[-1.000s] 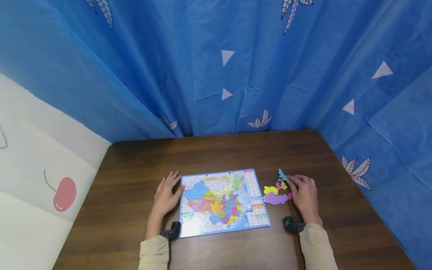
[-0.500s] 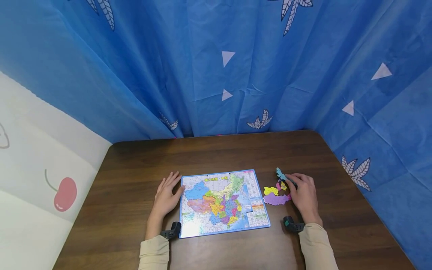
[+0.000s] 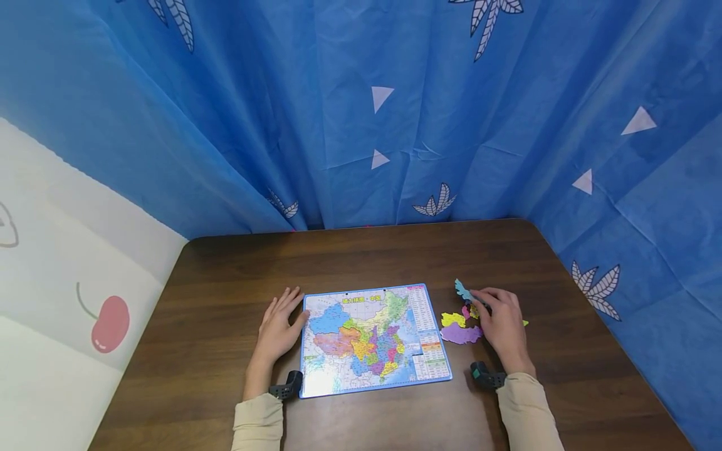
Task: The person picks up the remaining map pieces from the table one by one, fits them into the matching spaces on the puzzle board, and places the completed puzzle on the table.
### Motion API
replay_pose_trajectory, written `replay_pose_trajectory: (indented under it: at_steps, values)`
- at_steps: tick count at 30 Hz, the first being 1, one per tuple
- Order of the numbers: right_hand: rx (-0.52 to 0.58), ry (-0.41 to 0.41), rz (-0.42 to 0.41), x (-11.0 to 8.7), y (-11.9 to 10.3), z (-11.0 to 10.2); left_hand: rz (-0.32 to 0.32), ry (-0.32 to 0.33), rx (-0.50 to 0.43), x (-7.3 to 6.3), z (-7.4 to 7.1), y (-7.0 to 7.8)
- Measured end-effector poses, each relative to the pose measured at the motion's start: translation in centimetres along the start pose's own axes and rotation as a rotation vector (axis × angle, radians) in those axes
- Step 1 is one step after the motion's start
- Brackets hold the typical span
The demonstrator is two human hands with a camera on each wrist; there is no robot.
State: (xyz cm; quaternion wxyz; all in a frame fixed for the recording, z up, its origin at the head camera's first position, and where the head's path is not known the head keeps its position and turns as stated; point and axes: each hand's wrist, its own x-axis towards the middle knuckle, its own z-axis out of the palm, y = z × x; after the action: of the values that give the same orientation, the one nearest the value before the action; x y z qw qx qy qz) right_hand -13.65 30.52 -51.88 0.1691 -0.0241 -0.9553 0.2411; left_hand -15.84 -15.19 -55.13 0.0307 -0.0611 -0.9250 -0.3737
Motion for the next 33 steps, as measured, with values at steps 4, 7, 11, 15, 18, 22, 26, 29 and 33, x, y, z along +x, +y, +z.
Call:
replay_pose_trajectory:
  at_steps: [4, 7, 11, 15, 18, 22, 26, 29, 33]
  values:
    - [0.018, -0.003, -0.018, 0.1, -0.4, 0.0, 0.003, 0.005, 0.004, 0.1, 0.1, -0.1]
    - [0.016, -0.008, -0.030, 0.2, -0.7, 0.1, 0.006, 0.012, 0.008, 0.1, 0.1, -0.1]
    - [0.015, -0.008, -0.058, 0.4, -1.2, 0.2, 0.005, 0.012, 0.005, 0.1, 0.2, 0.0]
    - [0.022, -0.012, -0.083, 0.5, -1.6, 0.3, 0.004, 0.007, 0.000, 0.1, 0.2, 0.0]
    - [0.025, -0.009, -0.112, 0.5, -2.0, 0.5, 0.007, 0.006, -0.001, 0.0, 0.1, -0.1]
    - [0.033, 0.006, -0.155, 0.4, -2.2, 0.8, 0.025, 0.013, -0.001, 0.0, -0.1, 0.0]
    - [0.039, 0.009, -0.176, 0.3, -2.4, 1.1, 0.049, 0.028, 0.004, 0.0, 0.0, -0.1]
    - [0.036, 0.013, -0.190, 0.4, -2.7, 1.3, 0.052, 0.029, 0.004, -0.1, 0.0, -0.1]
    - [0.033, 0.013, -0.208, 0.4, -3.2, 1.5, 0.049, 0.024, 0.011, -0.1, 0.1, -0.2]
